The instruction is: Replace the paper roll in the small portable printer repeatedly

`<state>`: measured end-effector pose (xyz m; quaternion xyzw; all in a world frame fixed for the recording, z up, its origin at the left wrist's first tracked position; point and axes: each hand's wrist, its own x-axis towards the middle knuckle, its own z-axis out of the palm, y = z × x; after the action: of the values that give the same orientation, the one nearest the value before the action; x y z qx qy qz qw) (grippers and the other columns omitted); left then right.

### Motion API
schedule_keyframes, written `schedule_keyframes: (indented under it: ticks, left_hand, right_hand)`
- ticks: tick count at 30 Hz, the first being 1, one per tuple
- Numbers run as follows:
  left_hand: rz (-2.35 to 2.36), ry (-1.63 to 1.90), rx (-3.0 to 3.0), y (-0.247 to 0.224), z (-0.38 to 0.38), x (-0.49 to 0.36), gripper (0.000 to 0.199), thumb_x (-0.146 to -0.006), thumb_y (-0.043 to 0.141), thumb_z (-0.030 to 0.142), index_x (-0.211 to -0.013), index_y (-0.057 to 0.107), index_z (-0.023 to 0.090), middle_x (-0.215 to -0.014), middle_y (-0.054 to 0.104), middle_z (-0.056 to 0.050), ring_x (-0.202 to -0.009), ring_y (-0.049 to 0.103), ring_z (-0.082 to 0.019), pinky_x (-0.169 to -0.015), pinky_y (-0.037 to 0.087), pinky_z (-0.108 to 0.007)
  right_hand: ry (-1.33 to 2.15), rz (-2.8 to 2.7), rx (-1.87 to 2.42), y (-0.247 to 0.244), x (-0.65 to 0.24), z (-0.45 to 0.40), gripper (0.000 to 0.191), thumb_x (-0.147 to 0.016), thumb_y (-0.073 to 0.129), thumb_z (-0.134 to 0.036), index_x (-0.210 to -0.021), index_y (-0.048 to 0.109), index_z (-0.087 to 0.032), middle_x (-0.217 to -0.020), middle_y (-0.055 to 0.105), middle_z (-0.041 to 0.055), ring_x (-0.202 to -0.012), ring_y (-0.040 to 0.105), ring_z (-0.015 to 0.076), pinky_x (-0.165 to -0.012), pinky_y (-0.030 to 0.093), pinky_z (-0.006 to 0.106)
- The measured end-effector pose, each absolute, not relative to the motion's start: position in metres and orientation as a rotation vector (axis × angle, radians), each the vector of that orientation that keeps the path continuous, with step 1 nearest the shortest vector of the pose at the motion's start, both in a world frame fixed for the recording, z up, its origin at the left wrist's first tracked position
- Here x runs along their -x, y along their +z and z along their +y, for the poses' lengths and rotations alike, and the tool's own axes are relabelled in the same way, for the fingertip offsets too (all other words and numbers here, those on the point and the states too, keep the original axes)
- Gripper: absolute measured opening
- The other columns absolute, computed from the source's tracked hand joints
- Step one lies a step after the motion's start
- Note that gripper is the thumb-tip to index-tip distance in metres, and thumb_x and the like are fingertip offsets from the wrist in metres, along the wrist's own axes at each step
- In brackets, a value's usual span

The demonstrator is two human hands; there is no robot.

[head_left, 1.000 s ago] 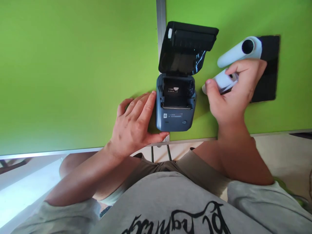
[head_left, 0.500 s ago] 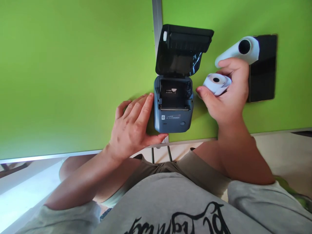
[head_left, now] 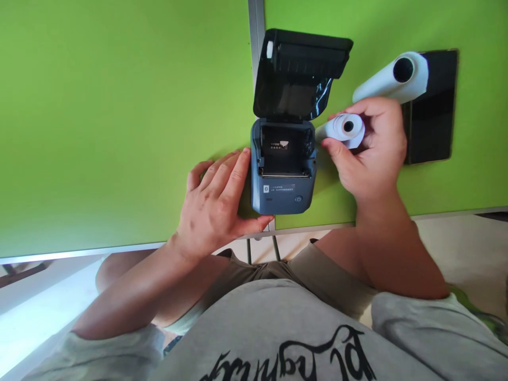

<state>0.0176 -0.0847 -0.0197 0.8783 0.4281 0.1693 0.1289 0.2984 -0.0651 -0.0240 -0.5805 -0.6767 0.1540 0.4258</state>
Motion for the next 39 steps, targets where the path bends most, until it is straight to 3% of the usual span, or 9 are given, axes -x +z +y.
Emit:
schedule_keyframes:
  ticks: [5, 9, 15, 22, 27, 31, 39]
  left_hand:
    - [1.235, 0.532, -2.549, -0.021, -0.085, -0.018, 0.103, -0.092, 0.047, 0.086, -0.163, 0.034, 0.013, -0.149, 0.064, -0.02, -0.135, 0.064, -0.034, -0.116, 0.037, -0.043]
    - [1.223, 0.565, -2.552, -0.023, -0.085, -0.018, 0.104, -0.091, 0.048, 0.086, -0.162, 0.037, 0.011, -0.147, 0.065, -0.021, -0.134, 0.064, -0.035, -0.115, 0.038, -0.043]
    - [1.23, 0.551, -2.566, -0.022, -0.084, -0.017, 0.103, -0.091, 0.05, 0.085, -0.162, 0.037, 0.011, -0.147, 0.065, -0.02, -0.132, 0.065, -0.034, -0.114, 0.039, -0.044]
    - [1.231, 0.552, -2.571, -0.022, -0.084, -0.018, 0.104, -0.091, 0.048, 0.086, -0.162, 0.036, 0.011, -0.147, 0.065, -0.021, -0.132, 0.065, -0.034, -0.114, 0.039, -0.044]
    - [1.228, 0.534, -2.559, -0.022, -0.084, -0.017, 0.106, -0.09, 0.05, 0.086, -0.163, 0.034, 0.012, -0.148, 0.064, -0.021, -0.133, 0.064, -0.036, -0.115, 0.038, -0.045]
    - [1.231, 0.532, -2.565, -0.022, -0.084, -0.017, 0.105, -0.09, 0.049, 0.086, -0.163, 0.035, 0.011, -0.148, 0.065, -0.021, -0.133, 0.064, -0.035, -0.114, 0.039, -0.044]
    - [1.232, 0.558, -2.55, -0.023, -0.085, -0.017, 0.105, -0.091, 0.05, 0.085, -0.164, 0.034, 0.012, -0.148, 0.064, -0.02, -0.134, 0.063, -0.034, -0.115, 0.038, -0.044]
  right_hand:
    - [0.301, -1.768, 1.417, -0.03, -0.304, -0.063, 0.053, -0.087, 0.074, -0.034, -0.134, 0.049, -0.026, -0.111, 0.066, 0.005, -0.096, 0.069, 0.0202, -0.085, 0.059, 0.039]
    - [0.155, -1.844, 1.429, -0.036, -0.31, -0.061, 0.063, -0.081, 0.08, -0.041, -0.136, 0.05, -0.03, -0.102, 0.061, -0.0011, -0.088, 0.063, 0.0177, -0.083, 0.057, 0.038]
    - [0.15, -1.899, 1.439, -0.033, -0.311, -0.063, 0.06, -0.079, 0.084, -0.035, -0.131, 0.055, -0.026, -0.108, 0.066, 0.003, -0.096, 0.068, 0.0218, -0.084, 0.058, 0.04]
    - [-0.102, -1.941, 1.411, -0.029, -0.311, -0.062, 0.04, -0.086, 0.075, -0.03, -0.124, 0.064, -0.024, -0.102, 0.062, 0.0049, -0.091, 0.062, 0.0209, -0.079, 0.055, 0.039]
    - [-0.098, -1.919, 1.443, -0.031, -0.313, -0.062, 0.035, -0.092, 0.066, -0.034, -0.126, 0.066, -0.025, -0.109, 0.054, 0.0075, -0.098, 0.059, 0.0211, -0.092, 0.054, 0.044]
    - [-0.026, -1.905, 1.437, -0.032, -0.312, -0.064, 0.038, -0.093, 0.062, -0.035, -0.129, 0.066, -0.023, -0.11, 0.052, 0.0093, -0.102, 0.059, 0.024, -0.099, 0.053, 0.049]
    - [-0.069, -1.9, 1.537, -0.032, -0.308, -0.065, 0.045, -0.084, 0.065, -0.029, -0.129, 0.065, -0.031, -0.102, 0.054, 0.0086, -0.099, 0.061, 0.0282, -0.089, 0.058, 0.05]
